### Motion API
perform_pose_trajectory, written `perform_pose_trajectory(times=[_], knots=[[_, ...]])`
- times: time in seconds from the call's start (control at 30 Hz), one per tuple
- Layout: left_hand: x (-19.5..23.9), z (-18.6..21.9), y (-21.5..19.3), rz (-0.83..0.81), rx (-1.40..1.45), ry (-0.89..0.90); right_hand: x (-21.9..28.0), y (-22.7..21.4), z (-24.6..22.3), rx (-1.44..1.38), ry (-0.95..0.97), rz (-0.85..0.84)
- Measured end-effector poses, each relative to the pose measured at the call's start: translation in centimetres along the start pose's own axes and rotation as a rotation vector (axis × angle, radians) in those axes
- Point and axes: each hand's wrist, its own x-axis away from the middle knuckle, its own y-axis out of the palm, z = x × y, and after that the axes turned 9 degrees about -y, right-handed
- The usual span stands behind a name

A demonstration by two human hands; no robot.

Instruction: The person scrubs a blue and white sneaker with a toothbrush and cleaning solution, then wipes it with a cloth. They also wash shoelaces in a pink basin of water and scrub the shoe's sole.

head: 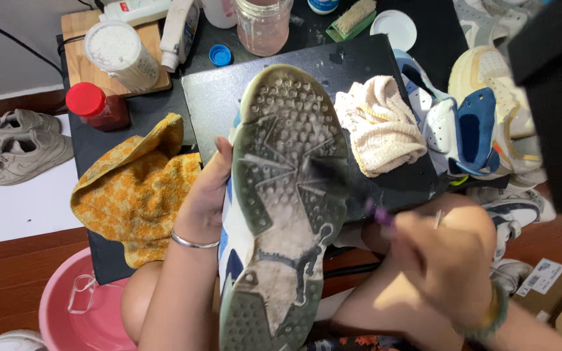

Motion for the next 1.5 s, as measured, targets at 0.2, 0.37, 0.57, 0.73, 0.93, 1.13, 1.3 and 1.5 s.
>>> perform_pose_trajectory(times=[0.2,0.37,0.57,0.73,0.93,1.13,1.3,1.5], knots=[[-0.4,0.4,0.3,0.112,-0.075,0.095,3.0,1.8,0.3,-0.116,-0.040,0.063],[-0.3,0.5,0.4,0.149,-0.044,0.164,5.4,0.6,3.6,-0.831,0.346,-0.218],[-0.2,1.6,-0.9,0.168,-0.018,0.326,-6.2,-3.4,6.5,-1.328,0.623,-0.278],[-0.4,2.0,-1.9,0.254,0.015,0.475,-19.4,-1.2,9.0,-1.093,0.478,-0.291],[-0.4,2.1,-4.1,0.294,0.056,0.510,-31.5,5.3,14.7,-0.418,0.194,-0.208],[-0.1,2.0,-4.9,0.342,0.063,0.482,-37.8,9.0,15.4,0.137,0.020,-0.187],[0.2,1.9,-5.1,0.210,0.097,0.474,-41.2,11.9,14.0,0.352,0.002,-0.308],[0.2,1.8,-4.3,0.350,0.113,0.445,-43.2,16.6,13.3,0.730,-0.261,-0.249]])
